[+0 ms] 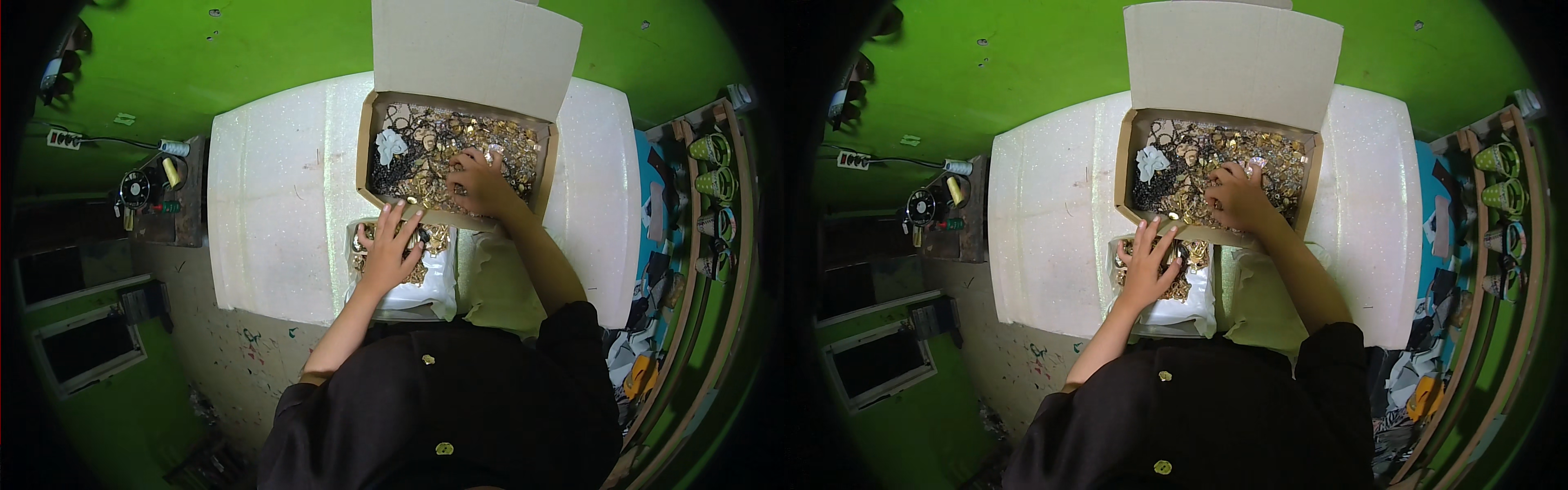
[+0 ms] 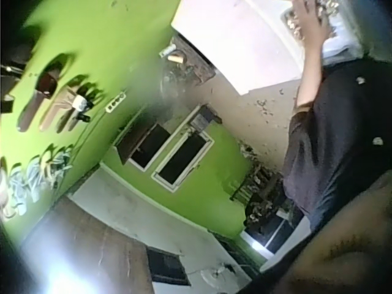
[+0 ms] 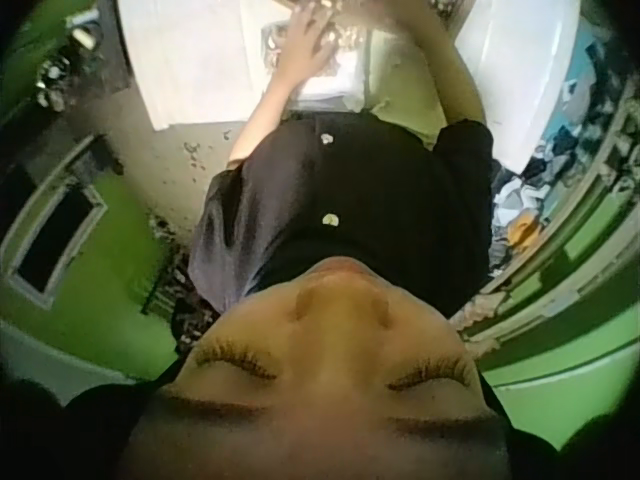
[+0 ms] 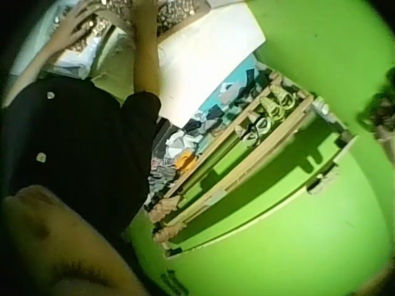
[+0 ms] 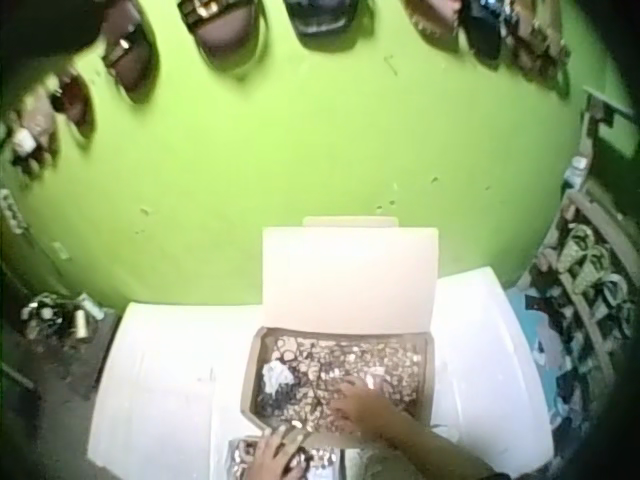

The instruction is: Sorting various small hardware components from a box into smaller containers.

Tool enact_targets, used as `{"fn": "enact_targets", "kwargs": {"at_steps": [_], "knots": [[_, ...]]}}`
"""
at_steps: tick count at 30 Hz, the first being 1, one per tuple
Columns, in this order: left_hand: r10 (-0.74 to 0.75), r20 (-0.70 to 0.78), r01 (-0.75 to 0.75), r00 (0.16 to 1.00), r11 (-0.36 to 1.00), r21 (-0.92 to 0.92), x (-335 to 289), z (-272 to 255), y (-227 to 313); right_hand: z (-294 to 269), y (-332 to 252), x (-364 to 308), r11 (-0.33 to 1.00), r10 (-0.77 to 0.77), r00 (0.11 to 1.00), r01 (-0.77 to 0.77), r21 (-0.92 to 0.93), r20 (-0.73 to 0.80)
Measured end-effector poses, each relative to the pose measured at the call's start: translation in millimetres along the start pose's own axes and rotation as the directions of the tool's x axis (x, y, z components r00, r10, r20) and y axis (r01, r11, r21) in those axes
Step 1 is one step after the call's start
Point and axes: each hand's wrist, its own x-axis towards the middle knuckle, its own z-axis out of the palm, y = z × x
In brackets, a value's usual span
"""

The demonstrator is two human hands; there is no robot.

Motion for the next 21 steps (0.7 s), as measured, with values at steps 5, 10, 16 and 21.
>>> {"fn": "enact_targets", "kwargs": {"at_steps": [5,10,16,21], "knots": [[-0.006,-0.005,0.006,1.000,1.000,-0.001,-1,0,0,-18,-3,0,0.997,0.052,0.995,-0.056,-0.048,-0.082],[-0.004,0.002,0.004,1.000,1.000,-0.002,-1,0,-1,-23,-13,1,0.987,0.103,0.972,-0.126,-0.099,-0.210],[0.004,0.012,-0.004,1.000,1.000,0.005,0,-2,-2,6,-39,5,0.983,0.050,0.999,-0.046,-0.176,0.018],[0.023,0.030,-0.023,0.999,0.999,0.031,-1,-3,-1,14,-34,6,0.959,0.081,0.995,-0.064,-0.274,0.051]]}}
